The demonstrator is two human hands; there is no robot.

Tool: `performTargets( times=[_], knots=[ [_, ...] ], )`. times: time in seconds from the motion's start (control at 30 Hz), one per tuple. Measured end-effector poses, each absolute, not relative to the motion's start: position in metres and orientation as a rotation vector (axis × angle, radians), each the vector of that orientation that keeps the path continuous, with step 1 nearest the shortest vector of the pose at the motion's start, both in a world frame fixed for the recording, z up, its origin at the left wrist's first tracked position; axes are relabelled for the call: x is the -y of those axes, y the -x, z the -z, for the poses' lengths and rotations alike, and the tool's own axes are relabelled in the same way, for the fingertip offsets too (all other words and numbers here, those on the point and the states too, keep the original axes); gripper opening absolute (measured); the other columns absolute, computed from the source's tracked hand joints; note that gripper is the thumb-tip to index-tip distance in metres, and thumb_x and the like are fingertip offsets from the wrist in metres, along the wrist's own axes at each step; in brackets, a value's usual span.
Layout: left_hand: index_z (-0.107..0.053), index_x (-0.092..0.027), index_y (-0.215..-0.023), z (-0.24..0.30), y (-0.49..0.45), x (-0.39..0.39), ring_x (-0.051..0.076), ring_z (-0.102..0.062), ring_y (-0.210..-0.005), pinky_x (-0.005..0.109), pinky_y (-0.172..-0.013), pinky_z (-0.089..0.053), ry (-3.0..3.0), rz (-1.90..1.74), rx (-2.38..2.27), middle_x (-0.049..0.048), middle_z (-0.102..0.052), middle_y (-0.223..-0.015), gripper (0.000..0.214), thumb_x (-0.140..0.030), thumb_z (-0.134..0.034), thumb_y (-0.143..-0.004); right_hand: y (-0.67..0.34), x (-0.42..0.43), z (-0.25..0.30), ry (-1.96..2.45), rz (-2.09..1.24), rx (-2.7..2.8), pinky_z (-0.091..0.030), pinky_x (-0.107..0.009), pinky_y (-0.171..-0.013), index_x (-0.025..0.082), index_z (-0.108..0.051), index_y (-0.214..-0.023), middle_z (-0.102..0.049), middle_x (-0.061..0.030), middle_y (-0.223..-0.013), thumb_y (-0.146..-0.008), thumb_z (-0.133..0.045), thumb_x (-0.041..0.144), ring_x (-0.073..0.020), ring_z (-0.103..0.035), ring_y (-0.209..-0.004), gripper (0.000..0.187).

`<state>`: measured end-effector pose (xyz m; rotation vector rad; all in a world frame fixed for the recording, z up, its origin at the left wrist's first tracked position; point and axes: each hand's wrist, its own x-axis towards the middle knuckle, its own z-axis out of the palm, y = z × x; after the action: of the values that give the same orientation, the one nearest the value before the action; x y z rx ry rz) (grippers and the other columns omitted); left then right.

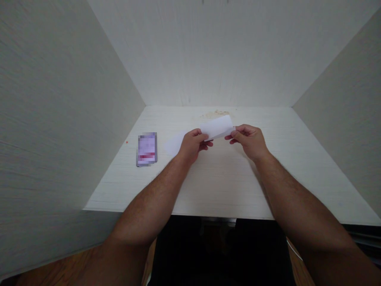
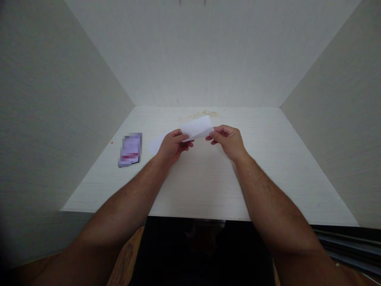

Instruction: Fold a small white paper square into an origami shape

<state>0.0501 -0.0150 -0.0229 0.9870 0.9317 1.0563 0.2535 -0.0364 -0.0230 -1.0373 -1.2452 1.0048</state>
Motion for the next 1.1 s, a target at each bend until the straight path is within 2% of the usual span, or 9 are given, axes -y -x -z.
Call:
performTargets(
  times=[0.13,0.23,0.3,0.4,0.53,0.7,0.8,0.93,1.1],
  knots=[
    [-0.06,-0.016,-0.084,0.026,-0.049,0.011,0.016,-0.066,-0.068,0.026,-0.057,-0.049,-1.025,-1.039,-0.937,0.0056,-0.069,-0.079,0.02,-0.027,-0.065,-0.069,-0.253,0.035,0.022,1.097,-0.917,1.179,-0.051,-0.026,-0.055,0.019,-0.065,-0.069,-0.069,0.0002,-0.062,-0.073,-0.075,0.028,-0.0116,-0.063,-0.056,0.013],
    [-0.068,-0.017,-0.095,0.024,-0.046,0.01,0.018,-0.066,-0.086,0.027,-0.065,-0.051,-1.166,-1.139,-0.963,0.0077,-0.071,-0.098,0.029,-0.039,-0.062,-0.078,-0.253,0.035,0.023,1.158,-0.887,1.228,-0.047,-0.025,-0.052,0.019,-0.064,-0.067,-0.065,0.0016,-0.059,-0.072,-0.075,0.027,-0.0099,-0.058,-0.051,0.015],
    [-0.072,-0.017,-0.097,0.021,-0.045,0.011,0.018,-0.065,-0.092,0.027,-0.071,-0.05,-1.353,-1.131,-1.013,0.0074,-0.072,-0.102,0.033,-0.044,-0.064,-0.079,-0.253,0.035,0.024,1.207,-0.866,1.318,-0.044,-0.025,-0.052,0.019,-0.064,-0.067,-0.063,0.0024,-0.058,-0.072,-0.075,0.029,-0.0094,-0.055,-0.051,0.016],
    [-0.072,-0.015,-0.101,0.016,-0.046,0.017,0.016,-0.064,-0.081,0.028,-0.07,-0.049,-1.49,-1.046,-1.012,0.0074,-0.073,-0.094,0.042,-0.046,-0.074,-0.072,-0.25,0.037,0.025,1.264,-0.807,1.474,-0.04,-0.025,-0.052,0.018,-0.065,-0.068,-0.062,0.0026,-0.059,-0.073,-0.074,0.032,-0.0087,-0.052,-0.052,0.017],
    [-0.071,-0.015,-0.103,0.017,-0.05,0.022,0.012,-0.06,-0.065,0.024,-0.059,-0.044,-1.62,-1.024,-1.08,0.0026,-0.07,-0.076,0.043,-0.036,-0.08,-0.066,-0.247,0.039,0.026,1.249,-0.787,1.524,-0.04,-0.025,-0.052,0.018,-0.066,-0.07,-0.063,0.0019,-0.064,-0.073,-0.073,0.034,-0.0084,-0.051,-0.054,0.018],
    [-0.071,-0.016,-0.09,0.024,-0.055,0.022,0.013,-0.064,-0.068,0.025,-0.062,-0.048,-1.601,-1.07,-1.039,0.0039,-0.073,-0.08,0.025,-0.033,-0.075,-0.071,-0.242,0.04,0.026,1.237,-0.777,1.462,-0.036,-0.025,-0.05,0.018,-0.067,-0.073,-0.062,0.0023,-0.063,-0.073,-0.073,0.035,-0.0076,-0.046,-0.051,0.018],
    [-0.073,-0.016,-0.087,0.025,-0.057,0.023,0.013,-0.063,-0.068,0.026,-0.063,-0.048,-1.629,-1.097,-1.042,0.0041,-0.073,-0.081,0.024,-0.037,-0.073,-0.074,-0.24,0.04,0.025,1.222,-0.732,1.436,-0.035,-0.024,-0.05,0.018,-0.066,-0.07,-0.061,0.0023,-0.061,-0.073,-0.074,0.033,-0.0076,-0.046,-0.053,0.018],
    [-0.071,-0.015,-0.081,0.026,-0.057,0.022,0.01,-0.056,-0.059,0.023,-0.055,-0.041,-1.535,-1.089,-0.999,0.0014,-0.067,-0.069,0.025,-0.04,-0.068,-0.078,-0.241,0.041,0.023,1.163,-0.839,1.361,-0.033,-0.023,-0.046,0.019,-0.063,-0.07,-0.056,0.0043,-0.056,-0.074,-0.074,0.034,-0.0065,-0.043,-0.048,0.019],
    [-0.069,-0.014,-0.08,0.025,-0.052,0.022,0.01,-0.054,-0.054,0.023,-0.052,-0.038,-1.356,-0.924,-0.909,0.0013,-0.065,-0.069,0.025,-0.037,-0.073,-0.072,-0.247,0.044,0.018,0.917,-1.182,1.38,-0.044,-0.023,-0.047,0.021,-0.065,-0.08,-0.066,0.0013,-0.068,-0.073,-0.077,0.036,-0.0115,-0.059,-0.058,0.02]
  ],
)
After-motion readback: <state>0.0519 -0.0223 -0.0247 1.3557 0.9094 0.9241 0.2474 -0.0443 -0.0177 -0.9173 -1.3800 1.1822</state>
